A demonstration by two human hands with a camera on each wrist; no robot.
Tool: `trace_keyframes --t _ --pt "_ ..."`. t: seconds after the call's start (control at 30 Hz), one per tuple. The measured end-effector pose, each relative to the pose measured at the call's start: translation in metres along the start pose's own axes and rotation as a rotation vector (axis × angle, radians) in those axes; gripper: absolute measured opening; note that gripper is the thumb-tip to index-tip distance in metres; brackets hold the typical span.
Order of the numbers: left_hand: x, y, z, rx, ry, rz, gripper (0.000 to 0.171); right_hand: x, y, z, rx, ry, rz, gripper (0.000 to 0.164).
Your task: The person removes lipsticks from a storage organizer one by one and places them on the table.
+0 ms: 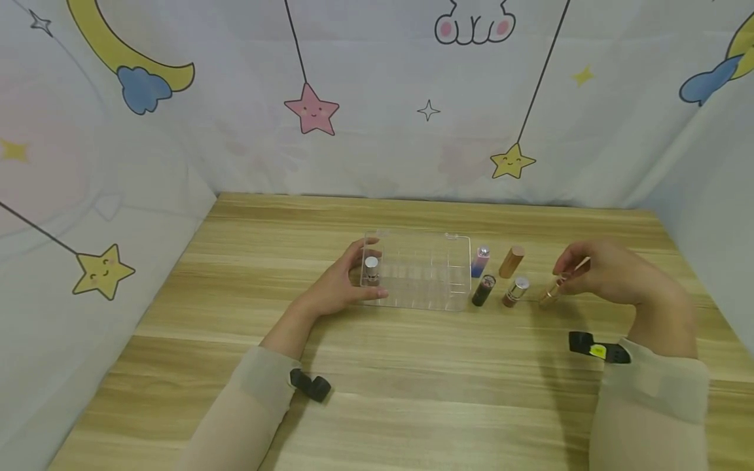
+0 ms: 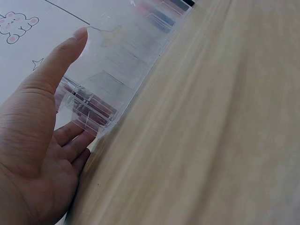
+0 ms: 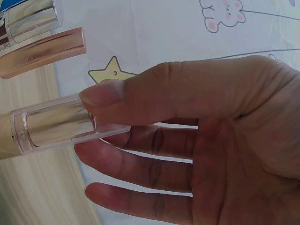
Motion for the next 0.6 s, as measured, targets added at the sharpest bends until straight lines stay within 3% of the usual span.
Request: trace_keyframes --t 0.6 --pt "-0.0005 -0.0004 0.001 0.015 0.003 0.005 0.1 0.0068 0.0057 -0.003 0.006 0.042 0.054 0.034"
Point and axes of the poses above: each hand's wrist, its own x-axis towards the middle knuckle, its own y-axis out of the palm, z = x × y, the point moved 4 cm from there along x, towards the middle knuckle, and after that the axes turned 13 degrees about y, right-handed, at the moved point
